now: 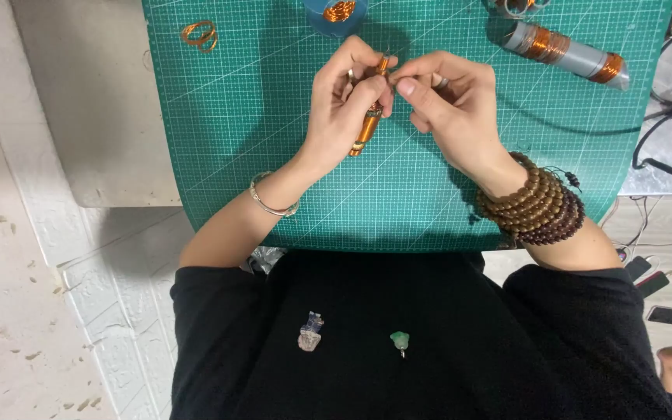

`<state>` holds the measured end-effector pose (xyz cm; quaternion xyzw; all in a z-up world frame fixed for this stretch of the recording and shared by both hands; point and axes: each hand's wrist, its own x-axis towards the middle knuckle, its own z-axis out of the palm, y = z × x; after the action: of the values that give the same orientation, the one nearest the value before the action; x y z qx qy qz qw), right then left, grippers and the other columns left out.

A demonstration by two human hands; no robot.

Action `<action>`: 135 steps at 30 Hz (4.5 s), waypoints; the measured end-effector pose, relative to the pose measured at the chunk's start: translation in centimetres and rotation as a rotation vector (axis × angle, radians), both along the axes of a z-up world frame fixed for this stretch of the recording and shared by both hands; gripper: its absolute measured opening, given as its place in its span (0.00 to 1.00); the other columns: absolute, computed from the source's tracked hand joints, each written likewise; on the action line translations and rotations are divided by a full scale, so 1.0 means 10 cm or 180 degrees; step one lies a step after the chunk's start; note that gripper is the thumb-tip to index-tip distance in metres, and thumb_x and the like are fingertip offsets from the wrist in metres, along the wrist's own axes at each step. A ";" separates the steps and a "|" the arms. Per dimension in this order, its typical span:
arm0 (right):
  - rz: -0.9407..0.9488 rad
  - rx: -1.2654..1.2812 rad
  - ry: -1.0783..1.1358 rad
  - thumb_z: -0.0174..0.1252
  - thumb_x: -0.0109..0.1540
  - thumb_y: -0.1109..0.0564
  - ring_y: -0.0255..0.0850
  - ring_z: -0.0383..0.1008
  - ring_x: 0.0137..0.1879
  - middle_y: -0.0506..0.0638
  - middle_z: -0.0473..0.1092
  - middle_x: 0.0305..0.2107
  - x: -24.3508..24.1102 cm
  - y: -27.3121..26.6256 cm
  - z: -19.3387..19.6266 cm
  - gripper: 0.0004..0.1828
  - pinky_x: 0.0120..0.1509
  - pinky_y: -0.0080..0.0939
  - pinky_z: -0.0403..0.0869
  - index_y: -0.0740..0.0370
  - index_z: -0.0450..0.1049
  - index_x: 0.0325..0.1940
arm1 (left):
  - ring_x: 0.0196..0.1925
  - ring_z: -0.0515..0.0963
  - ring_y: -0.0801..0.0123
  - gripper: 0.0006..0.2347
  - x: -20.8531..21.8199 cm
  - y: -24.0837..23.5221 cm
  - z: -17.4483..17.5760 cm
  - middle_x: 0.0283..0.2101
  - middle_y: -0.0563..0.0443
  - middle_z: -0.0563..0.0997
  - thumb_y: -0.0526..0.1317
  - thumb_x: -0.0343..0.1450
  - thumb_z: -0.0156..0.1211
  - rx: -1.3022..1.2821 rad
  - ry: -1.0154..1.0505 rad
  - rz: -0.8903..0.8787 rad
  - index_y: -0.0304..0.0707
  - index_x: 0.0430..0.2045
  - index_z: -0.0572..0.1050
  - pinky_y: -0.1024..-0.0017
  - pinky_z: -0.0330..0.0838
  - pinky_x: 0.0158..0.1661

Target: Winding thin copper wire around a small cylindrical bobbin to create an electromagnetic coil.

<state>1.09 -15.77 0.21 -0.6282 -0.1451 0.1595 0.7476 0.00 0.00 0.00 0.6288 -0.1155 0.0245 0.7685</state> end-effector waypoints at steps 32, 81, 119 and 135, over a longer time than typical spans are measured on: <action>-0.0012 -0.0110 -0.0155 0.51 0.67 0.58 0.30 0.58 0.21 0.47 0.62 0.18 0.06 -0.08 0.04 0.07 0.27 0.27 0.60 0.65 0.70 0.43 | 0.31 0.73 0.76 0.11 -0.05 0.06 -0.12 0.37 0.55 0.70 0.40 0.76 0.51 0.0547 -0.0090 -0.0145 0.43 0.52 0.67 0.81 0.72 0.32; 0.0073 -0.2555 -0.4124 0.50 0.69 0.69 0.40 0.54 0.24 0.48 0.54 0.22 0.10 -0.18 0.13 0.09 0.27 0.37 0.58 0.65 0.67 0.35 | 0.28 0.75 0.64 0.10 -0.05 0.13 -0.27 0.32 0.46 0.75 0.38 0.74 0.51 0.3492 -0.1203 0.0280 0.30 0.44 0.70 0.72 0.72 0.21; 0.0567 -0.2228 -0.2746 0.60 0.71 0.69 0.41 0.63 0.31 0.54 0.69 0.29 0.29 -0.35 0.15 0.03 0.40 0.40 0.64 0.72 0.74 0.42 | 0.22 0.70 0.78 0.08 -0.15 0.15 -0.04 0.26 0.57 0.67 0.43 0.75 0.50 0.3855 -0.2893 0.0784 0.38 0.34 0.70 0.83 0.71 0.23; 0.0646 -0.1538 -0.2058 0.53 0.65 0.76 0.49 0.68 0.43 0.61 0.67 0.35 0.32 -0.31 0.13 0.02 0.49 0.43 0.69 0.76 0.69 0.40 | 0.29 0.78 0.66 0.04 -0.07 0.16 -0.02 0.33 0.48 0.77 0.33 0.74 0.51 0.3022 -0.2307 0.0435 0.30 0.36 0.69 0.76 0.74 0.29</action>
<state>4.32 -18.90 1.47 -0.7858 -0.3919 0.0564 0.4751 -0.69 1.56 -0.20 0.8609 -0.3278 0.2324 0.3120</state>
